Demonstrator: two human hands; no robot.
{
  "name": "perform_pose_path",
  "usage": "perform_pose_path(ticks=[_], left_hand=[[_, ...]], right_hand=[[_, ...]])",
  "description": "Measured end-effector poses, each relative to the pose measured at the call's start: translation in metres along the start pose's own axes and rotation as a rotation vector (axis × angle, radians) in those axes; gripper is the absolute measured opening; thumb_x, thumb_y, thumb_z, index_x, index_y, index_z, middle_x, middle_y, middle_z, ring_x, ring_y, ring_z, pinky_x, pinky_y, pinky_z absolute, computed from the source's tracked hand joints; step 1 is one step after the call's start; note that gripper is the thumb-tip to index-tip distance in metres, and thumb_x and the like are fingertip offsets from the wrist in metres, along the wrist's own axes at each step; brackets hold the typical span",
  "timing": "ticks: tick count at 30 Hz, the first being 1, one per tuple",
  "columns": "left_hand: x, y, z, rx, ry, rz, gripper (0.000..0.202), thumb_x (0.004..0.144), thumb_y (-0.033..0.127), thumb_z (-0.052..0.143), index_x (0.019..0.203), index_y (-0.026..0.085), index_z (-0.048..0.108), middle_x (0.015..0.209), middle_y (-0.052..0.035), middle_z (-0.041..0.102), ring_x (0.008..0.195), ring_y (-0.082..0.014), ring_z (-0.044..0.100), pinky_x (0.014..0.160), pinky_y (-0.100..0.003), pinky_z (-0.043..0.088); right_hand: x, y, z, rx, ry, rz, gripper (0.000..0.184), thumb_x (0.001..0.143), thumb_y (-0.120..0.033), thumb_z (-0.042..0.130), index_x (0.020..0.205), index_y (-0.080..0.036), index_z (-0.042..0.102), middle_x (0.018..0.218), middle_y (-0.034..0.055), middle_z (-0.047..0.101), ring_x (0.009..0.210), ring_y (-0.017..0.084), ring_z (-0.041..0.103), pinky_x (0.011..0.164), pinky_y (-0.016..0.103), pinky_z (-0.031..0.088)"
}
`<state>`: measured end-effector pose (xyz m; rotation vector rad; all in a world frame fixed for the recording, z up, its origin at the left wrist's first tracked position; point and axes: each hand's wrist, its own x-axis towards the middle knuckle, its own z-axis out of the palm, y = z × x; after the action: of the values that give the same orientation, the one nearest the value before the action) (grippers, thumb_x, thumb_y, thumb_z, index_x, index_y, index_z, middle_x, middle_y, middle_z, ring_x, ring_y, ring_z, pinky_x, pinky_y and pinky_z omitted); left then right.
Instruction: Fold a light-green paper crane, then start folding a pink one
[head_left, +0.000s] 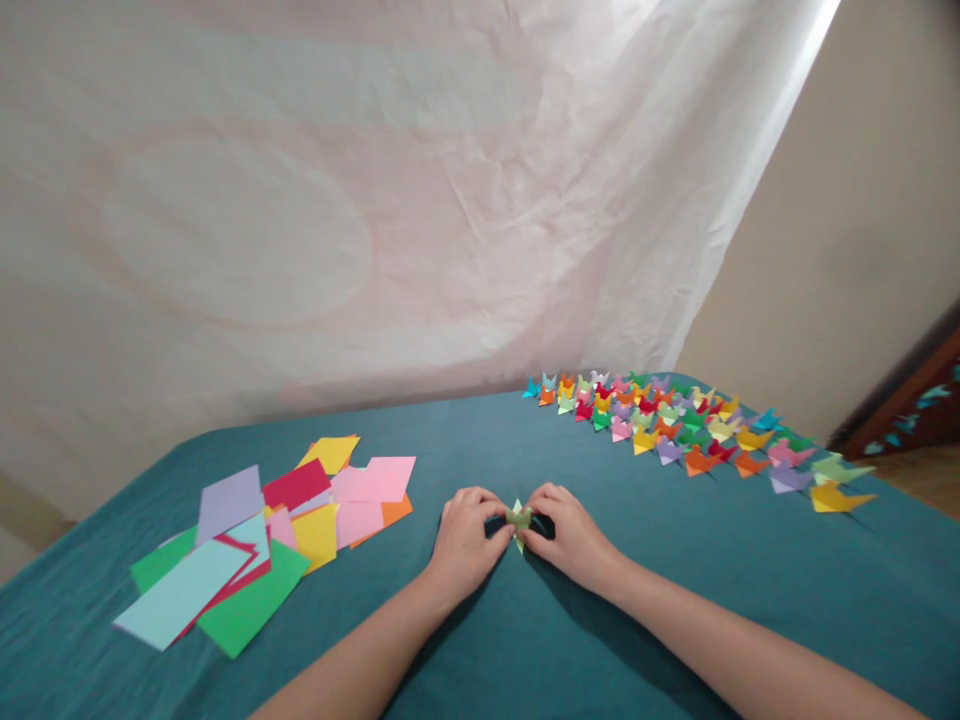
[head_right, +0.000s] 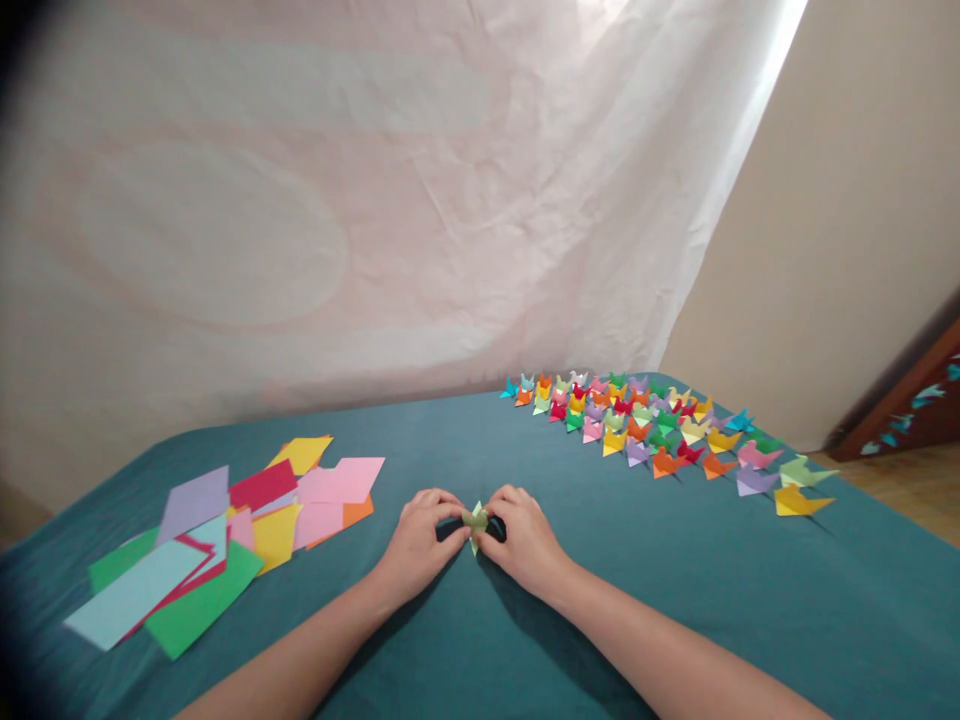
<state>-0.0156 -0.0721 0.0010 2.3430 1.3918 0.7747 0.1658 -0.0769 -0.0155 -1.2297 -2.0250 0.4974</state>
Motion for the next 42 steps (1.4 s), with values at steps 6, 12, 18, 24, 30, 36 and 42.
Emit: perform_pose_path(ticks=[6, 12, 18, 24, 30, 36, 42], left_hand=[[0.000, 0.001, 0.001, 0.031, -0.002, -0.002, 0.015, 0.075, 0.024, 0.062, 0.089, 0.027, 0.067, 0.095, -0.0013, 0.059, 0.096, -0.0208, 0.051, 0.083, -0.034, 0.036], [-0.001, -0.002, 0.002, 0.034, 0.005, -0.007, 0.020, 0.076, 0.026, 0.062, 0.096, 0.027, 0.065, 0.096, -0.0019, 0.058, 0.097, -0.0212, 0.051, 0.084, -0.034, 0.037], [-0.001, -0.002, 0.001, 0.017, 0.007, -0.001, 0.019, 0.077, 0.028, 0.062, 0.096, 0.026, 0.064, 0.097, -0.0019, 0.059, 0.097, -0.0210, 0.051, 0.084, -0.034, 0.037], [-0.001, -0.001, -0.003, -0.052, 0.006, -0.006, 0.018, 0.081, 0.026, 0.056, 0.097, 0.025, 0.064, 0.096, -0.0030, 0.060, 0.097, -0.0208, 0.053, 0.085, -0.034, 0.039], [-0.002, 0.000, -0.004, -0.082, 0.015, -0.004, 0.031, 0.073, 0.014, 0.056, 0.100, 0.025, 0.063, 0.099, -0.0028, 0.061, 0.099, -0.0214, 0.052, 0.088, -0.035, 0.039], [-0.002, -0.003, -0.002, -0.109, 0.045, -0.005, 0.035, 0.071, 0.011, 0.055, 0.103, 0.023, 0.061, 0.100, -0.0032, 0.060, 0.100, -0.0211, 0.051, 0.089, -0.035, 0.039], [-0.002, -0.007, 0.003, -0.154, 0.122, -0.079, 0.035, 0.068, 0.014, 0.063, 0.102, 0.018, 0.056, 0.100, -0.0047, 0.060, 0.095, -0.0208, 0.053, 0.085, -0.034, 0.041]], right_hand=[[-0.001, -0.004, -0.003, -0.027, -0.031, -0.001, 0.021, 0.070, -0.024, 0.069, 0.091, -0.022, 0.066, 0.093, 0.0039, 0.058, 0.089, 0.020, 0.051, 0.079, 0.033, 0.040], [-0.001, -0.004, -0.007, -0.104, -0.080, -0.007, 0.034, 0.071, -0.033, 0.069, 0.104, -0.026, 0.065, 0.100, 0.0042, 0.058, 0.093, 0.022, 0.049, 0.082, 0.035, 0.039], [-0.002, -0.005, -0.011, -0.200, -0.103, -0.020, 0.045, 0.072, -0.043, 0.068, 0.114, -0.028, 0.062, 0.108, 0.0057, 0.056, 0.099, 0.024, 0.047, 0.084, 0.037, 0.038], [-0.004, -0.005, -0.013, -0.146, -0.097, -0.026, 0.052, 0.071, -0.049, 0.068, 0.116, -0.025, 0.059, 0.109, 0.0076, 0.056, 0.101, 0.026, 0.048, 0.085, 0.039, 0.037], [0.003, 0.002, -0.013, -0.016, -0.073, -0.001, 0.027, 0.074, -0.025, 0.067, 0.101, -0.024, 0.065, 0.101, 0.0056, 0.059, 0.095, 0.022, 0.052, 0.085, 0.037, 0.039], [0.017, 0.001, -0.008, 0.106, -0.063, -0.046, 0.012, 0.075, -0.009, 0.058, 0.077, -0.019, 0.065, 0.087, 0.0030, 0.059, 0.084, 0.016, 0.055, 0.077, 0.029, 0.042], [0.021, 0.000, -0.008, 0.251, -0.002, 0.075, 0.015, 0.082, -0.025, 0.055, 0.070, -0.017, 0.059, 0.070, -0.0007, 0.055, 0.065, 0.013, 0.051, 0.061, 0.025, 0.040]])
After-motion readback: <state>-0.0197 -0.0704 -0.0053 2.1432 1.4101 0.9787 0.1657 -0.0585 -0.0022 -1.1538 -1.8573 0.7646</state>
